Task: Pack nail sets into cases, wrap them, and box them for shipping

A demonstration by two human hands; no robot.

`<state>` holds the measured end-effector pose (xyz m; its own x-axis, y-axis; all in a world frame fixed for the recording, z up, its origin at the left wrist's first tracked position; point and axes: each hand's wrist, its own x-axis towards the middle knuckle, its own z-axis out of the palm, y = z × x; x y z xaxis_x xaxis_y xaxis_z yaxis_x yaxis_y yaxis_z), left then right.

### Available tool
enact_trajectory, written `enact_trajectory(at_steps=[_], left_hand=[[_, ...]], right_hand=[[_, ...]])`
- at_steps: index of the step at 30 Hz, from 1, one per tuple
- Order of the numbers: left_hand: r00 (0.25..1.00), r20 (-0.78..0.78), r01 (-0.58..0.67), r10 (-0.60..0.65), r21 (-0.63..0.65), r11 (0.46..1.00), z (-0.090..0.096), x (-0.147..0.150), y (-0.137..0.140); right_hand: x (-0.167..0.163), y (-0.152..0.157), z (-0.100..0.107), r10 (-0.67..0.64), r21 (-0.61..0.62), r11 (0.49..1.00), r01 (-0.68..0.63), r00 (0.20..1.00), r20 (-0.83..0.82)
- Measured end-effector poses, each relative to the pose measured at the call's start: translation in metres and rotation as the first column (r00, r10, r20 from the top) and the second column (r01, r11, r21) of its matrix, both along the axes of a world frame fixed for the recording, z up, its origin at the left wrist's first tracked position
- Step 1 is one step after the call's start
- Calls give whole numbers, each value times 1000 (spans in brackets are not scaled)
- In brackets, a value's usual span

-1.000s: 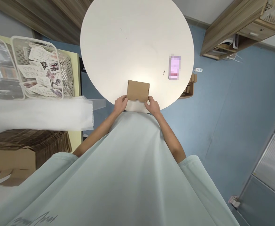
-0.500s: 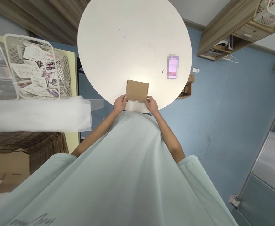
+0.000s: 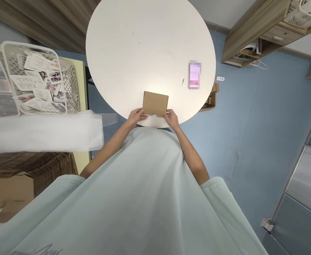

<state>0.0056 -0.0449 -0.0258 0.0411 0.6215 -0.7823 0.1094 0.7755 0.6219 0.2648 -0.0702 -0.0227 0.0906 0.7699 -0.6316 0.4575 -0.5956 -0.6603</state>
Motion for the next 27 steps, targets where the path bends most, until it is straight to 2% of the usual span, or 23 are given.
enact_trajectory(at_steps=[8, 15, 21, 27], left_hand=[[999, -18, 44, -45, -59, 997, -10, -10, 2], [986, -107, 125, -124, 2, 992, -22, -11, 1], [903, -313, 332, -293, 80, 940, -30, -14, 0], [830, -430, 448, -354, 138, 883, -32, -17, 2]], right_hand=[[-3, -2, -12, -76, -79, 994, 71, 995, -60], [-3, -3, -17, -54, -94, 994, 55, 998, 10], [-1, -1, -12, 47, -53, 998, -42, 992, 114], [-2, 4, -10, 73, -31, 997, -69, 986, 150]])
